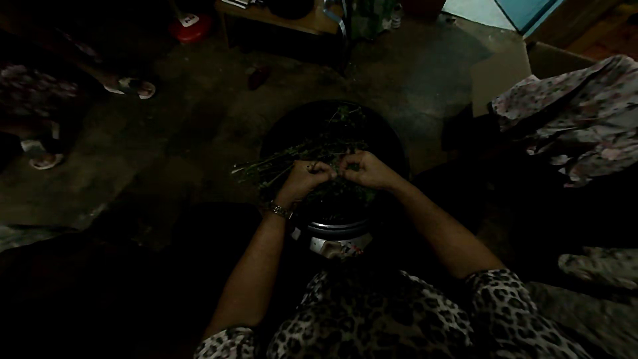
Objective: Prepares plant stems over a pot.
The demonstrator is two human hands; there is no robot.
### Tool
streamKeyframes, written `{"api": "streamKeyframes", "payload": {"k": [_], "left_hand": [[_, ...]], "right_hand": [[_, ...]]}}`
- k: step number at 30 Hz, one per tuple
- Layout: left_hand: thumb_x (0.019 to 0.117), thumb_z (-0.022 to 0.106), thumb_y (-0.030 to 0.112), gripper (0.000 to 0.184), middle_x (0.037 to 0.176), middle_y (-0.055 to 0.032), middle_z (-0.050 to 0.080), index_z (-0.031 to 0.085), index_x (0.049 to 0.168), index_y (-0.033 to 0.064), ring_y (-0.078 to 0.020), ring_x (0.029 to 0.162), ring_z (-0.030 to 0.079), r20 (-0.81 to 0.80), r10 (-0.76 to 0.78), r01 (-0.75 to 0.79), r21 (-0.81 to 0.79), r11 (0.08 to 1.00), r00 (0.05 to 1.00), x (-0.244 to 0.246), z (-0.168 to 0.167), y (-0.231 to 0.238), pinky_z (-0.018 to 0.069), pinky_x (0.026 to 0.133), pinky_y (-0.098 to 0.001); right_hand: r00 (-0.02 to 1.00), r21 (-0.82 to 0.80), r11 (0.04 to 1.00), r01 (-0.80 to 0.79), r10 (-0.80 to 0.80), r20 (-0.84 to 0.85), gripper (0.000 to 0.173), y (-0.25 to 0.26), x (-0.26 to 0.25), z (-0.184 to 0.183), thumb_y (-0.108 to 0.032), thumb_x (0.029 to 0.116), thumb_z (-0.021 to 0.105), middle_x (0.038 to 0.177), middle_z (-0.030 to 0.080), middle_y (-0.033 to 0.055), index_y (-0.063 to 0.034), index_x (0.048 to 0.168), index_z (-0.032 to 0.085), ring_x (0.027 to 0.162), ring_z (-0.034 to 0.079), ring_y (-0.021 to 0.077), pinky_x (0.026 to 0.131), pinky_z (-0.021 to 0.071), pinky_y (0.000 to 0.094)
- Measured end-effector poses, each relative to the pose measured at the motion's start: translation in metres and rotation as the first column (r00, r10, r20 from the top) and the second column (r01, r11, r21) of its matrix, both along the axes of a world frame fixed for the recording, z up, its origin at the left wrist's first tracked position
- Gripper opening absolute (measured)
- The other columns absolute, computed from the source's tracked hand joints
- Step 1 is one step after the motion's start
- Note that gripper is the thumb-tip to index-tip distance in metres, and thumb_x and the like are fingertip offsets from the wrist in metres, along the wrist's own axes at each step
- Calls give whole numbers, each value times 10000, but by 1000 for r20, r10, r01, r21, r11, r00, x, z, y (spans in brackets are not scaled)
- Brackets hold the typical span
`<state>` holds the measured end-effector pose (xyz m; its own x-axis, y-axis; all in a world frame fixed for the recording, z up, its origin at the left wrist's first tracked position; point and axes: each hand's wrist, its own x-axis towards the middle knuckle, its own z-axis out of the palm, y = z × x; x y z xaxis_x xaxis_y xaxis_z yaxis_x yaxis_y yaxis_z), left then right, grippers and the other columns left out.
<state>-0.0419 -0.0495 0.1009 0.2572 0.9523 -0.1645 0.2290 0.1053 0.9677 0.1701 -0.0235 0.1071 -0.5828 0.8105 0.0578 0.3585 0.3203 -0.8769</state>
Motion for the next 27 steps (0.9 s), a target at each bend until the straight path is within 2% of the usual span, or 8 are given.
{"api": "streamKeyframes", "payload": {"k": [2, 6, 9, 12, 16, 19, 22, 27], "left_hand": [[951, 687, 29, 43, 736, 29, 639, 717, 920, 28, -5, 612, 525, -32, -36, 36, 16, 999, 999, 0, 0, 1, 442, 571, -170], [951, 664, 12, 69, 729, 27, 631, 710, 905, 37, -12, 601, 517, -56, -45, 45, 2, 999, 997, 3, -1, 2, 430, 553, -177], [976, 624, 21, 82, 774, 9, 644, 692, 930, 25, -27, 642, 546, -28, -3, 2, -28, 1000, 1000, 6, 4, 1, 468, 600, -189], [980, 612, 50, 98, 735, 25, 612, 681, 911, 52, -18, 584, 502, 2, 26, -26, -38, 999, 1000, 3, 4, -1, 431, 548, -178], [988, 627, 104, 96, 699, 51, 585, 686, 914, 88, -7, 528, 457, 45, 83, -81, -44, 996, 996, 0, -1, -1, 393, 484, -168], [985, 638, 90, 97, 739, 34, 624, 700, 914, 68, -25, 594, 518, 83, 91, -89, -32, 996, 992, -2, -3, 0, 439, 543, -182], [980, 639, 90, 99, 738, 38, 625, 699, 903, 71, -21, 595, 520, 79, 87, -85, -32, 996, 993, -1, -3, 1, 439, 542, -180], [977, 645, 81, 89, 725, 32, 623, 703, 912, 66, -21, 566, 503, 99, 95, -89, -65, 994, 991, -1, -4, 1, 422, 513, -176]], "right_hand": [[1000, -60, 998, 2, -2, 0, 164, 0, 0, 1, -67, 961, 597, 1098, 687, 146, 46, 934, 714, 1006, 631, 136, 882, 520, 324], [999, -35, 999, 4, -2, 55, 190, 0, -1, 1, -77, 997, 581, 822, 656, 89, 43, 910, 699, 753, 586, 98, 727, 499, 309], [968, 47, 999, 18, -29, 250, 286, -4, -4, 6, -142, 1073, 468, 950, 659, 197, 51, 1046, 677, 973, 630, 330, 925, 480, 555], [907, 68, 986, 149, -164, 389, 409, -4, -9, 10, -181, 1113, 382, 1258, 622, 318, 125, 1224, 630, 1266, 553, 479, 1097, 306, 707], [931, 114, 968, 222, -246, 271, 370, 10, 12, 4, -193, 1100, 425, 1124, 661, 257, 72, 1164, 674, 1131, 609, 400, 1079, 349, 636], [961, 38, 991, 126, -131, 244, 365, 16, 22, 6, -228, 1095, 466, 1304, 599, 255, -3, 1309, 658, 1277, 530, 418, 1093, 362, 650], [988, -5, 1000, -2, 3, 153, 344, 14, 22, 11, -158, 1098, 429, 1273, 628, 207, 11, 1194, 714, 1222, 565, 306, 1066, 444, 455], [980, -124, 981, -146, 161, 119, 283, 13, 19, 8, -144, 1071, 515, 1349, 583, 189, 22, 1189, 711, 1274, 550, 244, 1076, 458, 389]]}}
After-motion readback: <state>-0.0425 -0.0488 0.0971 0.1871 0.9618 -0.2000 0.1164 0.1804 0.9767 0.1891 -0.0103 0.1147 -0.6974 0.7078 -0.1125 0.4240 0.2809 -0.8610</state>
